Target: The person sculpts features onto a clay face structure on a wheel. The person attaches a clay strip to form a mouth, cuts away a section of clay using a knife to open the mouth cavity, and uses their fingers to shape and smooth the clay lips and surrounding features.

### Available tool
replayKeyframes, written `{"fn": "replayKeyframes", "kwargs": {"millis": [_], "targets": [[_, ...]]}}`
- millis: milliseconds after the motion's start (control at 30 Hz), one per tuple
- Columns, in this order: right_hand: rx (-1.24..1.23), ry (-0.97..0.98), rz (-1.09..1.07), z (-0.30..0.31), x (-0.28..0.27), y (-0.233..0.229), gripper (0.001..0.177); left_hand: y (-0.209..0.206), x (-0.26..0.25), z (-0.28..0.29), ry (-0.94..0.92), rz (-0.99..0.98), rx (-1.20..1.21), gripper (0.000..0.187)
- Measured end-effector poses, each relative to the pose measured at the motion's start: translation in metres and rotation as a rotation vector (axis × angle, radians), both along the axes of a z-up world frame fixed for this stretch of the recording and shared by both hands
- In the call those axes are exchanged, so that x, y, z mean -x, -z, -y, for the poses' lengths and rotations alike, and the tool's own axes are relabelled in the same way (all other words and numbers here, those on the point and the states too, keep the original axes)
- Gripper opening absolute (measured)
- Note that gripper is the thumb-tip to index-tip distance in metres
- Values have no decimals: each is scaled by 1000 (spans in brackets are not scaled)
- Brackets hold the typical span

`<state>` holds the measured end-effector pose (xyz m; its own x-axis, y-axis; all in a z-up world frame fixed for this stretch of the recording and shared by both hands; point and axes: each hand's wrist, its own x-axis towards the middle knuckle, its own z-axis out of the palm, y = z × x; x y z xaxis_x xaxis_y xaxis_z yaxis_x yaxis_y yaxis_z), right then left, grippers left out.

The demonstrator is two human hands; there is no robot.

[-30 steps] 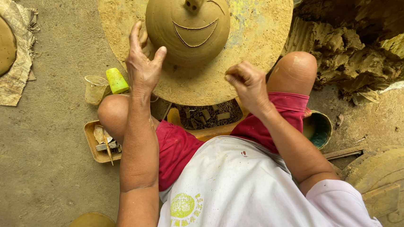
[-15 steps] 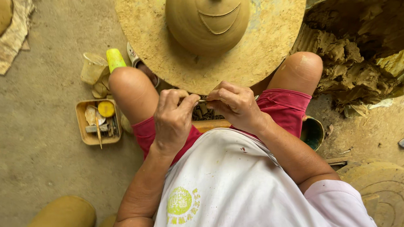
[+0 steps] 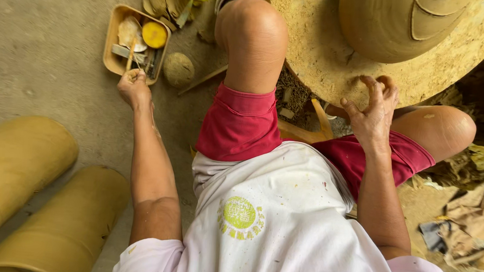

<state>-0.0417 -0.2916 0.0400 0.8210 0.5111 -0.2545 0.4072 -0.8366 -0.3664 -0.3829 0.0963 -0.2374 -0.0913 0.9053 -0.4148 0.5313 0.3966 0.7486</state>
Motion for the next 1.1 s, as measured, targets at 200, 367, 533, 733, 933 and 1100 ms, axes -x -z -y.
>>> {"fn": "replayKeyframes", "kwargs": {"millis": [200,367,533,733,933,1100], "targets": [[77,29,-11,-4,-5,4,71,70,-53,9,118,-53,239,18],[12,82,-53,-5,-11,2,72,109,-125,-23,293,-136,-19,19],[98,98,-46,-7,-19,1,75,138,-152,-61,311,-192,-55,17],[101,145,-79,-2,-32,6,75,159,-165,-78,277,-164,-3,16],[142,121,-63,0,-41,4,76,159,-174,-58,267,-221,3,12],[154,132,-68,3,-44,2,80,157,-176,-29,597,-565,50,33]]}}
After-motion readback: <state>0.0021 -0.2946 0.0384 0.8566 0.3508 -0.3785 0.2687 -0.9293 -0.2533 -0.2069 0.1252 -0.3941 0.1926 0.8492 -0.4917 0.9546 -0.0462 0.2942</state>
